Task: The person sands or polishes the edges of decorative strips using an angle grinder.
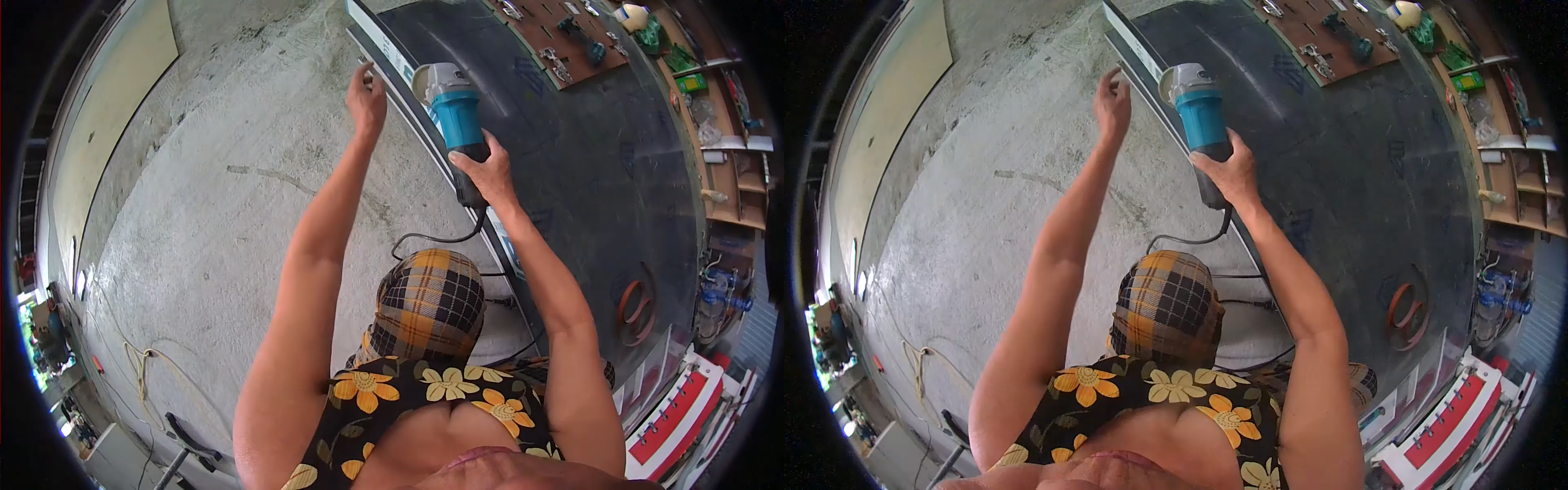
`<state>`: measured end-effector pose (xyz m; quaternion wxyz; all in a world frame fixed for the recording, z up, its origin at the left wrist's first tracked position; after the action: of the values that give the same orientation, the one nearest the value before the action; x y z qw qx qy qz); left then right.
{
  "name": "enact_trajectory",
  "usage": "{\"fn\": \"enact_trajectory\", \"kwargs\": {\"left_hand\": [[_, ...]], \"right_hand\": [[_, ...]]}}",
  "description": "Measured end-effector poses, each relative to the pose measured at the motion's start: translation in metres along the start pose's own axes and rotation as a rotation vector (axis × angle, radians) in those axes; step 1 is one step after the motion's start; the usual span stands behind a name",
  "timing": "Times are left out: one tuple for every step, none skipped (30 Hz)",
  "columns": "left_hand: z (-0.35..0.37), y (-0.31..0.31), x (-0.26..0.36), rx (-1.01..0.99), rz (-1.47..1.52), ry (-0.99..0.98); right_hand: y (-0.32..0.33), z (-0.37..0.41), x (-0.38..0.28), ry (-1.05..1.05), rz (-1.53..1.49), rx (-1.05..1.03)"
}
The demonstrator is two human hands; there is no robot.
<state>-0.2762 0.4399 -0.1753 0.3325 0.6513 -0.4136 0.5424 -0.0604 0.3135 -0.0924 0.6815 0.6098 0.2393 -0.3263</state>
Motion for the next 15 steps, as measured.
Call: {"fn": "enact_trajectory", "kwargs": {"left_hand": [[-0.013,-0.008,-0.005,-0.072,-0.039,-0.049],[-0.026,-0.015,-0.013,-0.147,-0.079,-0.098],[-0.035,-0.022,-0.019,-0.222,-0.118,-0.146],[-0.042,-0.03,-0.019,-0.235,-0.157,-0.168],[-0.046,-0.037,-0.02,-0.251,-0.196,-0.189],[-0.048,-0.043,-0.019,-0.268,-0.236,-0.209],[-0.049,-0.047,-0.02,-0.258,-0.235,-0.199],[-0.049,-0.051,-0.021,-0.248,-0.235,-0.19],[-0.048,-0.054,-0.02,-0.235,-0.233,-0.184],[-0.044,-0.055,-0.02,-0.226,-0.238,-0.132],[-0.041,-0.056,-0.02,-0.229,-0.229,-0.056],[-0.038,-0.056,-0.021,-0.23,-0.221,0.02],[-0.035,-0.056,-0.022,-0.23,-0.214,0.097],[-0.032,-0.055,-0.023,-0.222,-0.242,0.145],[-0.028,-0.056,-0.025,-0.217,-0.225,0.163]], "right_hand": [[0.002,0.007,0.003,-0.009,0.018,0.017],[0.003,0.013,0.007,-0.021,0.034,0.035],[0.004,0.021,0.011,-0.035,0.051,0.052],[0.006,0.03,0.013,-0.008,0.018,0.096],[0.007,0.036,0.018,-0.012,0.005,0.088],[0.008,0.042,0.023,-0.018,-0.008,0.08],[0.009,0.049,0.028,-0.026,-0.023,0.072],[0.01,0.058,0.032,-0.025,-0.022,0.089],[0.011,0.066,0.033,-0.021,-0.02,0.107],[0.012,0.072,0.035,-0.013,-0.018,0.125],[0.011,0.078,0.039,-0.029,-0.026,0.135],[0.009,0.084,0.042,-0.045,-0.035,0.143],[0.007,0.089,0.044,-0.06,-0.043,0.15],[0.006,0.095,0.047,-0.075,-0.06,0.152],[0.008,0.099,0.042,-0.091,-0.076,0.154]]}}
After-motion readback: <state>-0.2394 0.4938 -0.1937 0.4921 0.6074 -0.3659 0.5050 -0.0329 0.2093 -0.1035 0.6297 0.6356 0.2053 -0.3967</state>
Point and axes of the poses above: each hand's wrist, its own z-axis away from the middle knuckle, its own y-axis out of the back of the hand, x = y × z, the point moved 1 cm from there along -z, towards the middle knuckle, and after that the axes turned 14 degrees about z, right-handed, at the moved point
